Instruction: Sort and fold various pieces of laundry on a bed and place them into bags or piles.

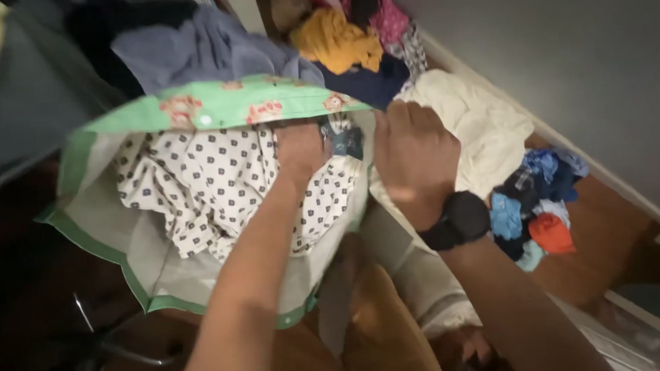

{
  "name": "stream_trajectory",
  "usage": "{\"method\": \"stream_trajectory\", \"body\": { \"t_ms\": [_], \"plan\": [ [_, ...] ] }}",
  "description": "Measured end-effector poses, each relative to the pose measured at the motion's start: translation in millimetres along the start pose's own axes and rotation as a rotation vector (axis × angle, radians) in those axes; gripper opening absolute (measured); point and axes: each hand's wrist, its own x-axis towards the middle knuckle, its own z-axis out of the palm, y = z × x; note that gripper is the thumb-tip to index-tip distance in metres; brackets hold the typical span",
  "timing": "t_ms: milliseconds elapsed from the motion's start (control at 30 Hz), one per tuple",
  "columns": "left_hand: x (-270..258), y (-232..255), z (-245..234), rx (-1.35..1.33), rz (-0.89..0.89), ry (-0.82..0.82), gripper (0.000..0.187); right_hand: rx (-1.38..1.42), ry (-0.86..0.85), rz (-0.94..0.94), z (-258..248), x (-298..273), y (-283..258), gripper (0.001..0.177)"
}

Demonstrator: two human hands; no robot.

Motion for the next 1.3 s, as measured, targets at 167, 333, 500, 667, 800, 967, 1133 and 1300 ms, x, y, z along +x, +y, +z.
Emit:
{"method": "stream_trajectory", "body": {
  "t_ms": [167, 333, 500, 667, 800, 967, 1133, 1300],
  "plan": [
    [-57.0, -26.2, -49.6, -0.201, 0.143, 0.170, 0.063, 0.121, -0.310, -0.201, 45.4, -46.0, -46.4, 0.038],
    [-159.4, -58.2, -110.6, -0.066, -0.099, 0.250, 0.084, -0.051, -0.684, -0.394, 54.7, -40.2, -109.2, 0.086],
    [-173.6, -89.4, -135.9, 0.178, -0.456, -0.436, 0.143, -0.198, -1.120, -0.058, 137.7, -42.5, -121.0, 0.119],
    [-146.0, -217.8, 12.8, 0.322, -0.292, -0.124, 0.091, -0.207, -0.787, 0.015, 209.3, -57.8, -98.7, 0.110],
    [-106.9, -260.8, 27.4, 0.368, -0.272, -0.009, 0.065, -0.119, -0.942, 0.071, 219.8, -20.0, -92.9, 0.118],
    [-129.7, -203.9, -44.1, 0.143, -0.399, -0.069, 0.069, -0.220, -0.971, 0.016, 242.5, -13.2, -97.4, 0.115],
    [-149.3, -94.4, -62.8, -0.064, -0.441, -0.048, 0.089, -0.236, -0.873, -0.011, 232.4, -23.5, -78.7, 0.107],
    [-141.1, -134.7, 67.7, 0.357, -0.437, -0.838, 0.066, -0.096, -0.859, 0.024, 212.7, -13.5, -84.9, 0.105]
  ]
}}
